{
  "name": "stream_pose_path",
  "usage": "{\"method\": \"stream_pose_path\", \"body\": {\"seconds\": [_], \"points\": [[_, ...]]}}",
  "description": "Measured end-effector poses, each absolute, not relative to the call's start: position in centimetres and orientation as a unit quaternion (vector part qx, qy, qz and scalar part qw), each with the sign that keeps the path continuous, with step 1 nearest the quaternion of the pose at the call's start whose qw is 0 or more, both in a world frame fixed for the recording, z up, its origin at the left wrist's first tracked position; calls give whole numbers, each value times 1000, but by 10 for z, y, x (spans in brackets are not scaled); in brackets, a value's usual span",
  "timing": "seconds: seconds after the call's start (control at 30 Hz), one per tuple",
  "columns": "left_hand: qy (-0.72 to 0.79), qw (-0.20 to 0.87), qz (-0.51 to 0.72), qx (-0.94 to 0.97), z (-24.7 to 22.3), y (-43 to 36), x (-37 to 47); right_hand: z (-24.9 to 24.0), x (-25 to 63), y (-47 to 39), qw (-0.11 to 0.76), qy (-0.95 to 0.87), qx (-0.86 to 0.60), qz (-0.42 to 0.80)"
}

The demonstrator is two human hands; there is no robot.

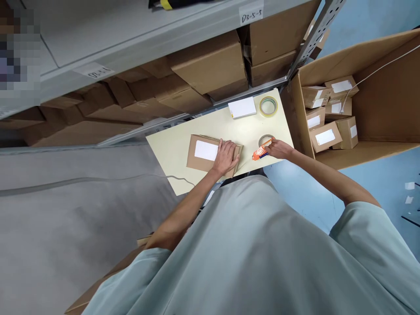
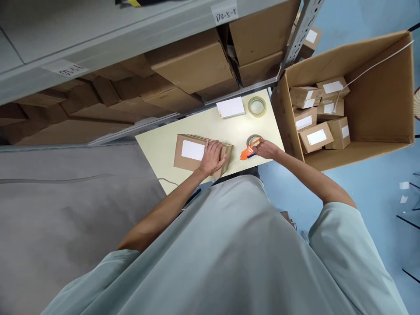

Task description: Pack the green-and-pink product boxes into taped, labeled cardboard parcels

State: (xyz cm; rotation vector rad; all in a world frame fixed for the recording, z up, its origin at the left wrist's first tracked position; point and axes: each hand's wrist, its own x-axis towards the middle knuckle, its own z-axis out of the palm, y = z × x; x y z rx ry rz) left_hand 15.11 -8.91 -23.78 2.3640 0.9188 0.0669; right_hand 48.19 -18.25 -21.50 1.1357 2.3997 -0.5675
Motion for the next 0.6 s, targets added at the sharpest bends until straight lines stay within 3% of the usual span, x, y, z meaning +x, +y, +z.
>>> {"method": "stream_pose_path", "body": {"seconds": [0.33, 0.6], "points": [[272, 331, -5, 903, -241, -102, 129, -213, 533, -156, 248, 819, 476, -204], [175, 361, -37, 915, -240, -111, 132, -226, 439, -104, 227, 842, 458, -171]]}}
